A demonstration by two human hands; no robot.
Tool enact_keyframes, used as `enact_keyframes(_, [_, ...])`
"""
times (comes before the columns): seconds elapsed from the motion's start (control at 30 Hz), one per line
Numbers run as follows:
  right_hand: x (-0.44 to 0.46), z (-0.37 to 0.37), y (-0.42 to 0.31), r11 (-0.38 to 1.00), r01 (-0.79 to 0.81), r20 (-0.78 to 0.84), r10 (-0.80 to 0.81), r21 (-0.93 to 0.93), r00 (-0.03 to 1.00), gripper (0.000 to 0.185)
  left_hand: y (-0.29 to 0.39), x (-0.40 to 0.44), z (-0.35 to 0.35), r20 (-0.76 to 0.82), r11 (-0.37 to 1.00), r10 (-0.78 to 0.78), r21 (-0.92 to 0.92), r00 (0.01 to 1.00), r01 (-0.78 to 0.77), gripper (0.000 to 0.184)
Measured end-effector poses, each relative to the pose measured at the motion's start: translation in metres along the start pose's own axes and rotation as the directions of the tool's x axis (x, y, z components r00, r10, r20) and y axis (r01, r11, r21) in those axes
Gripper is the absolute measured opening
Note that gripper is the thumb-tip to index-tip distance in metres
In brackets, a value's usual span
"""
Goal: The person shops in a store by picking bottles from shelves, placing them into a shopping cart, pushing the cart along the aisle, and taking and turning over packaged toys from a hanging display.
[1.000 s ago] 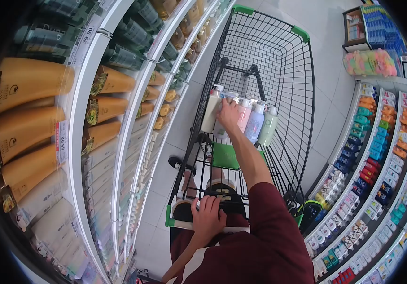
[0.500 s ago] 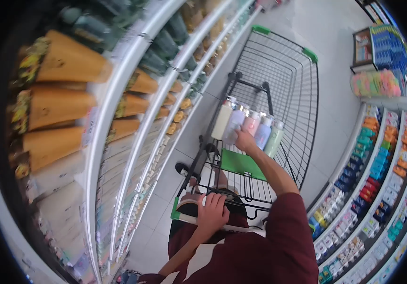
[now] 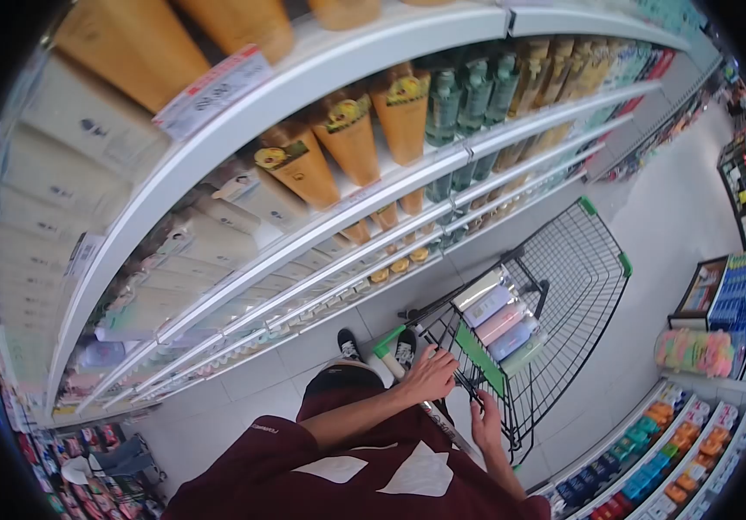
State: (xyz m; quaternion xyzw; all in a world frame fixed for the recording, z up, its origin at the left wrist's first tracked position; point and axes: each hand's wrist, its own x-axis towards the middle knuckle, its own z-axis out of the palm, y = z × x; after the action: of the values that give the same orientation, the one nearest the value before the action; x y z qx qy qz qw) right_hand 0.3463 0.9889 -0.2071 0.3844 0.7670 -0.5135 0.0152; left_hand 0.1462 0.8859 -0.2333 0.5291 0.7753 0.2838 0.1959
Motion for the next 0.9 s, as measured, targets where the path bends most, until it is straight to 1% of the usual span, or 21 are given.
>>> enact_keyframes(0.03, [-0.007,0.003,-0.006,0.996,0.052,-0.038,-0.054,-0.07,0.998,0.045,-0.004,0.005,0.001,-0.026,1.0,0.002,0.004,1.0,-0.002,0.025])
enact_keyframes(0.1, [-0.011,0.016,-0.004,0.996,0.071,-0.062,-0.073,-0.045,0.995,0.053,-0.012,0.016,0.002,-0.105,0.994,0.035,-0.098,0.994,-0.046,0.027])
enact_keyframes(0.13, [-0.009,0.022,-0.003,0.983,0.12,-0.11,-0.135,-0.135,0.985,0.055,-0.014,0.023,-0.001,-0.096,0.98,0.022,-0.197,0.995,-0.041,0.028])
enact_keyframes(0.17, [-0.007,0.028,0.0,0.959,0.165,-0.146,-0.201,-0.229,0.969,0.059,-0.018,0.029,-0.002,-0.131,0.968,0.018,-0.247,0.991,-0.051,0.028])
enact_keyframes(0.2, [-0.003,0.03,-0.004,0.961,0.149,-0.168,-0.19,-0.232,0.967,0.062,-0.019,0.031,-0.011,-0.134,0.956,-0.017,-0.293,0.991,-0.024,0.028])
enact_keyframes(0.23, [0.002,0.032,0.0,0.956,0.168,-0.146,-0.207,-0.24,0.967,0.062,-0.023,0.035,-0.022,-0.137,0.942,-0.048,-0.335,0.989,-0.001,0.027])
enact_keyframes(0.3, [0.013,0.036,0.013,0.925,0.199,-0.233,-0.282,-0.323,0.931,0.06,-0.026,0.035,-0.064,-0.33,0.954,-0.089,-0.301,0.94,-0.015,0.027])
enact_keyframes(0.33, [0.02,0.036,0.019,0.916,0.228,-0.243,-0.316,-0.33,0.917,0.061,-0.034,0.032,-0.089,-0.423,0.957,-0.132,-0.29,0.897,0.004,0.026])
enact_keyframes(0.37, [0.023,0.035,0.017,0.903,0.243,-0.255,-0.344,-0.354,0.904,0.062,-0.052,0.031,-0.104,-0.502,0.93,-0.215,-0.366,0.838,0.019,0.026])
enact_keyframes(0.4, [0.025,0.034,0.02,0.895,0.236,-0.256,-0.346,-0.378,0.903,0.062,-0.052,0.024,-0.14,-0.672,0.961,-0.231,-0.27,0.704,0.057,0.027])
enact_keyframes(0.43, [0.032,0.032,0.021,0.885,0.235,-0.258,-0.356,-0.402,0.898,0.063,-0.063,0.018,-0.172,-0.769,0.954,-0.283,-0.288,0.574,0.085,0.029])
enact_keyframes(0.47, [0.037,0.033,0.021,0.877,0.256,-0.248,-0.376,-0.406,0.893,0.063,-0.071,0.003,-0.209,-0.824,0.95,-0.312,-0.278,0.474,0.143,0.031])
enact_keyframes(0.5, [0.038,0.032,0.022,0.879,0.224,-0.257,-0.352,-0.421,0.9,0.063,-0.078,-0.008,-0.239,-0.927,0.965,-0.21,-0.146,0.31,0.218,0.035])
enact_keyframes(0.53, [0.042,0.03,0.022,0.879,0.194,-0.265,-0.332,-0.436,0.906,0.063,-0.081,-0.021,-0.268,-0.928,0.935,-0.304,-0.247,0.214,0.256,0.046])
enact_keyframes(0.6, [0.047,0.026,0.022,0.866,0.202,-0.268,-0.351,-0.458,0.897,0.062,-0.082,-0.04,-0.315,-0.951,0.886,-0.311,-0.289,0.001,0.362,0.058])
enact_keyframes(0.63, [0.048,0.025,0.022,0.862,0.2,-0.273,-0.355,-0.465,0.894,0.062,-0.081,-0.047,-0.332,-0.949,0.88,-0.315,-0.3,-0.019,0.368,0.058])
enact_keyframes(0.7, [0.053,0.023,0.027,0.862,0.22,-0.256,-0.364,-0.456,0.895,0.062,-0.082,-0.055,-0.354,-0.983,0.872,-0.178,-0.182,-0.054,0.455,0.066])
enact_keyframes(0.73, [0.055,0.022,0.026,0.873,0.224,-0.257,-0.358,-0.433,0.898,0.061,-0.083,-0.057,-0.358,-0.981,0.869,-0.179,-0.19,-0.068,0.456,0.066])
enact_keyframes(0.8, [0.052,0.022,0.017,0.881,0.214,-0.27,-0.347,-0.421,0.898,0.061,-0.084,-0.054,-0.365,-0.945,0.823,-0.31,-0.322,-0.104,0.468,0.071])
enact_keyframes(0.83, [0.051,0.021,0.013,0.895,0.195,-0.287,-0.325,-0.402,0.901,0.061,-0.084,-0.054,-0.366,-0.945,0.826,-0.307,-0.322,-0.11,0.462,0.071])
enact_keyframes(0.9, [0.053,0.021,0.014,0.893,0.211,-0.298,-0.343,-0.398,0.891,0.062,-0.087,-0.054,-0.367,-0.944,0.779,-0.311,-0.32,-0.111,0.539,0.075])
